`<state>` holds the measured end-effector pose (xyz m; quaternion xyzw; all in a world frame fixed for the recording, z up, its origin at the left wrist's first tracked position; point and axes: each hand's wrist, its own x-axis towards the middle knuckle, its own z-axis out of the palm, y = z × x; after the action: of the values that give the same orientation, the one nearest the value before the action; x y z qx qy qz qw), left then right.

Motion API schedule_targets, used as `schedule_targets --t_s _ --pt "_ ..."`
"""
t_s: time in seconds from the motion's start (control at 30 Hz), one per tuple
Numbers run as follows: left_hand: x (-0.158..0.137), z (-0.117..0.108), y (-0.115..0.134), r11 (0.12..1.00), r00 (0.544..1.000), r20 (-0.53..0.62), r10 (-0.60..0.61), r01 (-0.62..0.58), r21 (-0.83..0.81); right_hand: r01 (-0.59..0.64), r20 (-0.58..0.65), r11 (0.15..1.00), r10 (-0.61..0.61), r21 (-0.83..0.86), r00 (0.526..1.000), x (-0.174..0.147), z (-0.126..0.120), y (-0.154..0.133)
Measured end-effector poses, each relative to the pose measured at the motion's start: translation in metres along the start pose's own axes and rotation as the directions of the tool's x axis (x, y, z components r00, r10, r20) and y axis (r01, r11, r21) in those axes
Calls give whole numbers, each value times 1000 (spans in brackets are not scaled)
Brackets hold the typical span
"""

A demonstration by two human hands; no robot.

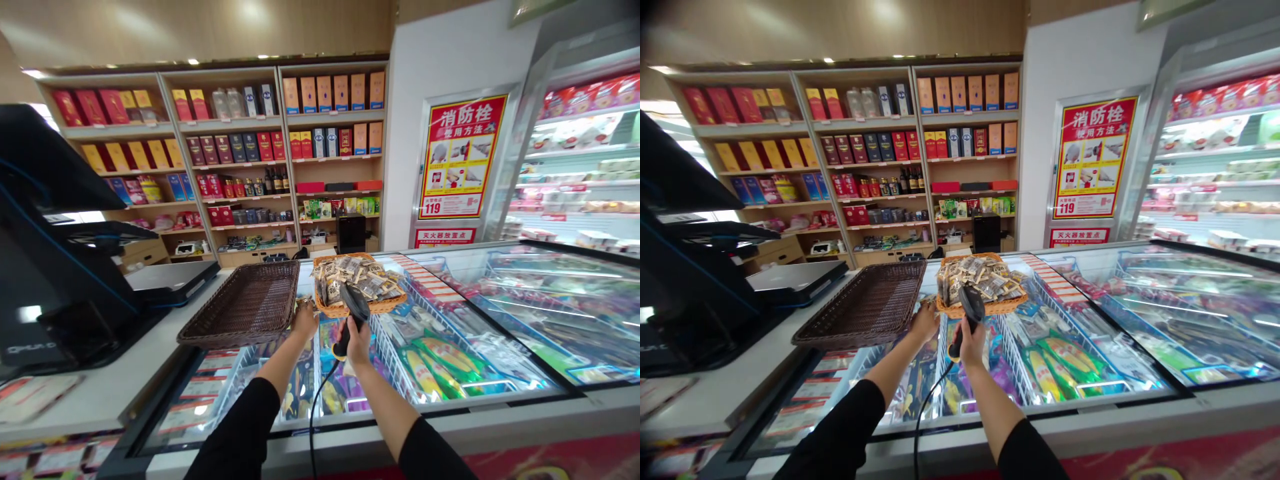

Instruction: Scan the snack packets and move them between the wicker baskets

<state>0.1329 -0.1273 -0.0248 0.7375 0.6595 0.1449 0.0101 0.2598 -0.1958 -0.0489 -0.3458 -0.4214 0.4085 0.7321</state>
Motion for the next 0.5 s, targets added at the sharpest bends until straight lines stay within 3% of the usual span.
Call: schedule_targets --t_s 0.27,0.5 --pt "-39 -8 -6 988 998 -6 -63 63 139 -35 25 999 34 27 999 -1 3 0" --pt "-62 -28 -5 999 997 60 37 -37 -3 -13 16 1000 13 26 1000 -4 -1 -5"
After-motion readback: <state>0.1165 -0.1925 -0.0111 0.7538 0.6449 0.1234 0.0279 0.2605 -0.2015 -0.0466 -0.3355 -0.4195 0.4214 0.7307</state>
